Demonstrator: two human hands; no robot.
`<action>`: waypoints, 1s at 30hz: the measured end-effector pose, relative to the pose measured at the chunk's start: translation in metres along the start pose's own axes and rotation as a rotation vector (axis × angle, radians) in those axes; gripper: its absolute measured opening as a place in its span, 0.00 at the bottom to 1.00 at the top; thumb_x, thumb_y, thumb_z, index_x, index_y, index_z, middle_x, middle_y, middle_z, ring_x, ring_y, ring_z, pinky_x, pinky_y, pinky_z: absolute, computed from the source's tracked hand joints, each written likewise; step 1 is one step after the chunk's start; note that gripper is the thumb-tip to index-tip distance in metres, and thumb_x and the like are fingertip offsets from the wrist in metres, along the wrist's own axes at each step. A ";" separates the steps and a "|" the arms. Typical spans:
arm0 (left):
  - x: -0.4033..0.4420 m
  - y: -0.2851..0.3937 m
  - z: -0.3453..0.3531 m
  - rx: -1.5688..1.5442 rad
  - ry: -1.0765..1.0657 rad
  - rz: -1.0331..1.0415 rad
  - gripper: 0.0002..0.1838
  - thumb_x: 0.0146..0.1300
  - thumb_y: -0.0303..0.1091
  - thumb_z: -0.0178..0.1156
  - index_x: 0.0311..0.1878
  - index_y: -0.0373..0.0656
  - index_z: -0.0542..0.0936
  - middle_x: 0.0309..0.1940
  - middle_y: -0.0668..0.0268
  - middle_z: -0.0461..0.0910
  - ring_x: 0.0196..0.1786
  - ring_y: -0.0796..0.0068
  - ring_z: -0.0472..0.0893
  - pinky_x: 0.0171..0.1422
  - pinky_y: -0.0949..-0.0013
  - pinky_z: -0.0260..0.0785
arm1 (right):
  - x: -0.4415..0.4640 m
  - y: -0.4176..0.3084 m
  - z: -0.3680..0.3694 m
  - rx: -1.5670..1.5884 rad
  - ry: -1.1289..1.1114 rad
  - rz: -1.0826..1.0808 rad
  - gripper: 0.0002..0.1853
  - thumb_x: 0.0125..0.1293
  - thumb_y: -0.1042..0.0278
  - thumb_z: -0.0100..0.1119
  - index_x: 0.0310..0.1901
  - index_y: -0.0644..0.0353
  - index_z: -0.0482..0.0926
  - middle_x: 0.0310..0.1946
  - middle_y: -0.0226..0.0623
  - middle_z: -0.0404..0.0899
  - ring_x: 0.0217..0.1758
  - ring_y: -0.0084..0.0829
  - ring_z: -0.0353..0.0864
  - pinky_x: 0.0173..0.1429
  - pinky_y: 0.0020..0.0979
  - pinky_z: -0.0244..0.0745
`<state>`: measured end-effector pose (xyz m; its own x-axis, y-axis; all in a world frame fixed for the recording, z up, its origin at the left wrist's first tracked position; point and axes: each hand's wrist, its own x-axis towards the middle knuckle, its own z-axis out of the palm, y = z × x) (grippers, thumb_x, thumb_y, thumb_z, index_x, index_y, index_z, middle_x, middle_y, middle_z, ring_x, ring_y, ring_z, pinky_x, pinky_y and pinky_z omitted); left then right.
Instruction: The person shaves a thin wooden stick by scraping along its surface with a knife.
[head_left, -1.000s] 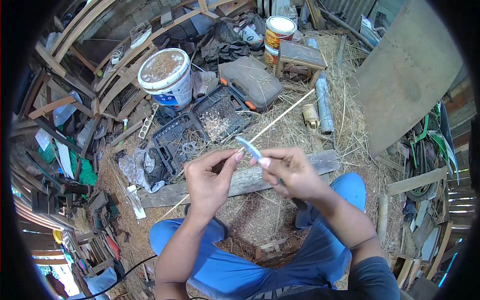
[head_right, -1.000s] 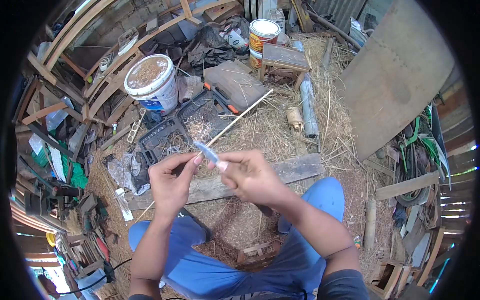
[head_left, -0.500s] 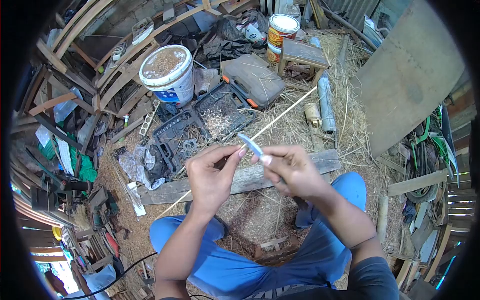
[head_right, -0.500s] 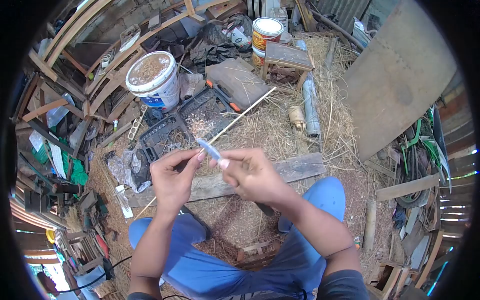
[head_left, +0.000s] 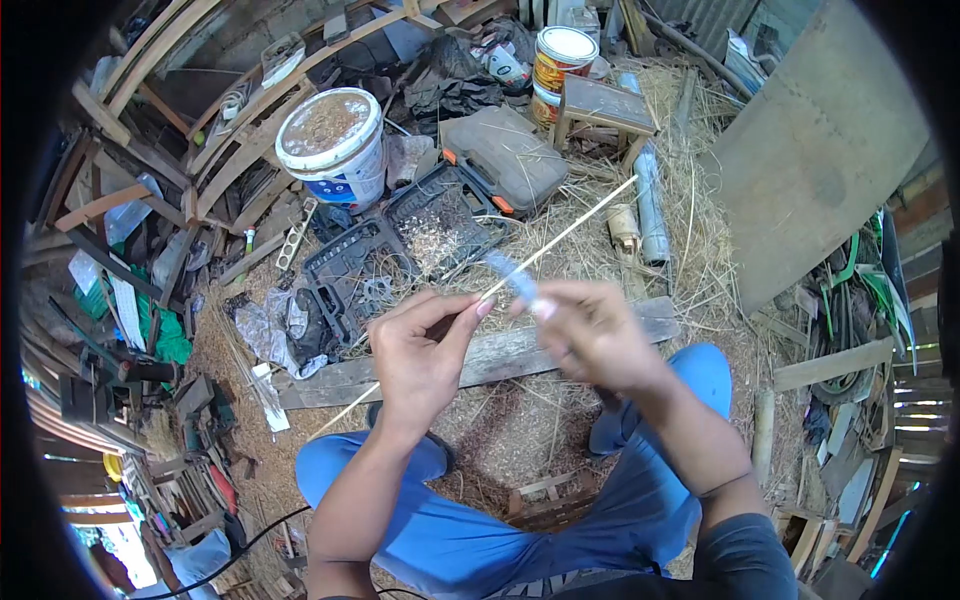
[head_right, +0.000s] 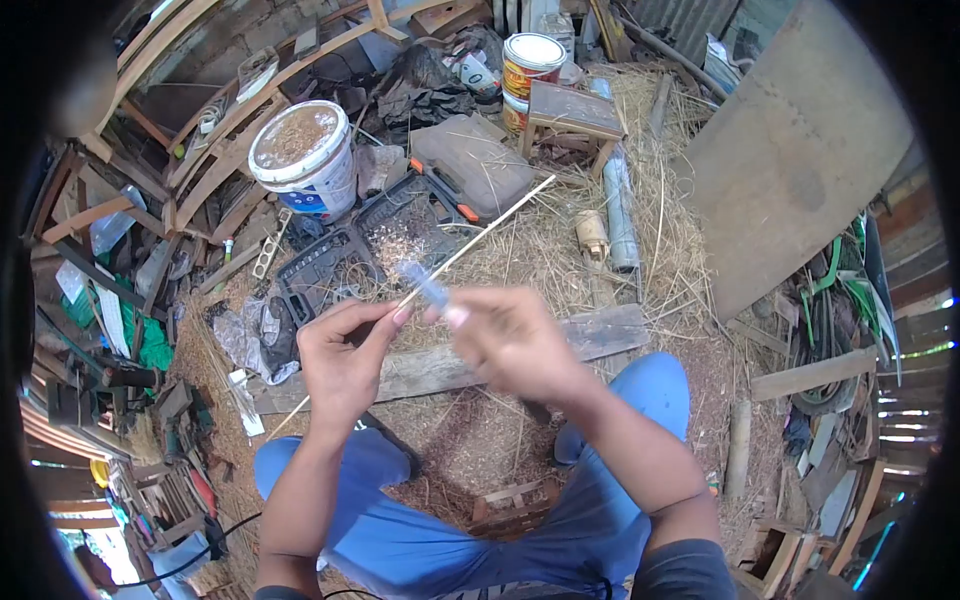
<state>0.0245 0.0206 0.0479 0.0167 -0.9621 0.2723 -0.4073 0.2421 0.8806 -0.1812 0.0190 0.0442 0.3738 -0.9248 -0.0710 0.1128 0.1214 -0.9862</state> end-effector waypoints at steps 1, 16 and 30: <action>0.001 0.000 0.001 0.001 -0.008 -0.001 0.05 0.61 0.23 0.73 0.40 0.34 0.90 0.25 0.64 0.84 0.26 0.84 0.77 0.29 0.76 0.65 | 0.000 0.003 0.010 0.129 -0.068 0.115 0.13 0.80 0.66 0.51 0.54 0.61 0.83 0.20 0.22 0.70 0.16 0.12 0.61 0.19 0.22 0.53; 0.001 -0.005 -0.007 -0.092 -0.032 -0.117 0.05 0.63 0.25 0.72 0.40 0.34 0.90 0.26 0.69 0.81 0.29 0.86 0.75 0.33 0.77 0.63 | 0.001 -0.006 -0.006 0.018 -0.020 0.029 0.12 0.81 0.67 0.51 0.52 0.62 0.83 0.19 0.22 0.69 0.14 0.12 0.61 0.16 0.20 0.53; 0.006 -0.014 -0.012 -0.023 -0.061 -0.095 0.07 0.65 0.28 0.72 0.41 0.34 0.90 0.26 0.70 0.82 0.29 0.87 0.75 0.33 0.78 0.63 | 0.014 -0.022 -0.053 0.191 0.316 -0.005 0.13 0.81 0.67 0.48 0.54 0.66 0.80 0.20 0.24 0.66 0.12 0.12 0.60 0.13 0.19 0.52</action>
<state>0.0418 0.0129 0.0418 -0.0016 -0.9865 0.1635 -0.3853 0.1515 0.9103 -0.2268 -0.0157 0.0575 0.0735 -0.9876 -0.1386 0.2946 0.1542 -0.9431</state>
